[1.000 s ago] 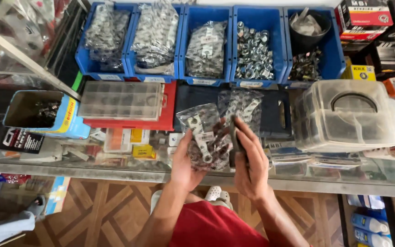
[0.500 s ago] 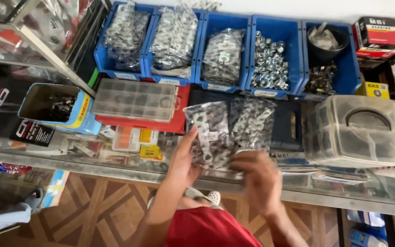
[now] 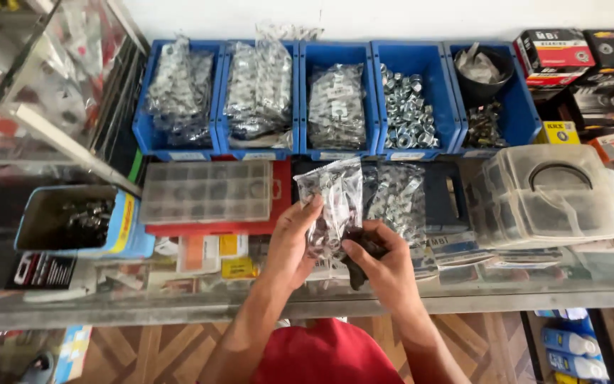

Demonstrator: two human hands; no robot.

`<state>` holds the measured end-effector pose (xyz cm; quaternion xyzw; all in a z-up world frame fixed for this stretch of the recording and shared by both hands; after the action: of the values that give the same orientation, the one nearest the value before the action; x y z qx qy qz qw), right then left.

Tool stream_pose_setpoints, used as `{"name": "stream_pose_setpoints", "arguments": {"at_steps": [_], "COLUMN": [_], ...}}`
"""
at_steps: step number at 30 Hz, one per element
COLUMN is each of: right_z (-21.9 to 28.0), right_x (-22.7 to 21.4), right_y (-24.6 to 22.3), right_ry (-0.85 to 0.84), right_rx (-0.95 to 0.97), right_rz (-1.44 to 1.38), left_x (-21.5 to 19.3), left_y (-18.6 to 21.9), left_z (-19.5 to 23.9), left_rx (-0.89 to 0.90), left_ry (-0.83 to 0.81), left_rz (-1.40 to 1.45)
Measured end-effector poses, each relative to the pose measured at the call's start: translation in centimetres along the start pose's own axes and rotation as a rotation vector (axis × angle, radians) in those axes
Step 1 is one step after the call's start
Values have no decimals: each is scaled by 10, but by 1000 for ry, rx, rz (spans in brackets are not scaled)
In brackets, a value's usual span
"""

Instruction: The person sorts and organizes small hardware items, such as nuts and bolts, from blue storage bins into clear plastic bags. They handle the bags with both hands, arranging them on a glass counter in a hardware store setting.

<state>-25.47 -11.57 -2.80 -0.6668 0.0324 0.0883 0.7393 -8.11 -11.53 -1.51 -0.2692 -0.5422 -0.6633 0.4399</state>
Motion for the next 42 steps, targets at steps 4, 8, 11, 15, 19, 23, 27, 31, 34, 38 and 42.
{"name": "stream_pose_setpoints", "arguments": {"at_steps": [4,8,11,15,19,23,27,31,34,38,42], "right_z": [-1,-2,-8,-24,-63,-100,-131,-132,-134,-130,-130], "right_x": [12,15,22,28,16,13,10,7,8,10,16], "right_y": [-37,-75,-117,-182,-194,-189,-156,-149,-149,-151,-147], "right_ry": [85,166,126,117,155,109,107,115,80,173,288], "right_rx": [-133,-194,-245,-669,-744,-775,-757,-650,-620,-751,-931], "right_rz": [-20,244,448,849,787,745,851,1010,1133,1249,1361], "left_x": [12,34,52,86,107,109,110,141,147,130,116], "left_y": [38,66,79,93,92,81,74,75,62,39,33], "left_z": [-24,-33,-48,-70,-119,-147,-168,-121,-109,-105,-123], "left_rx": [149,151,158,198,80,-14,286,554,695,821,893], "left_ry": [-150,-185,-190,-260,-348,-364,-359,-440,-447,-575,-578], "left_rz": [-376,-410,-538,-575,-657,-868,-1383,-1508,-1743,-2084,-2109]}}
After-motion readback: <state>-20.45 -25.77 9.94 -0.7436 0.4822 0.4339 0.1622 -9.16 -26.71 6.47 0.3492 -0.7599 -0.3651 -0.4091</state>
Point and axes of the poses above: each hand's wrist, its own z-axis away from the middle knuckle, its own x-axis out of the palm, y = z × x, the point moved 10 cm from there along -z, towards the middle knuckle, and after that the axes turned 11 degrees about z, right-handed, at the moved point
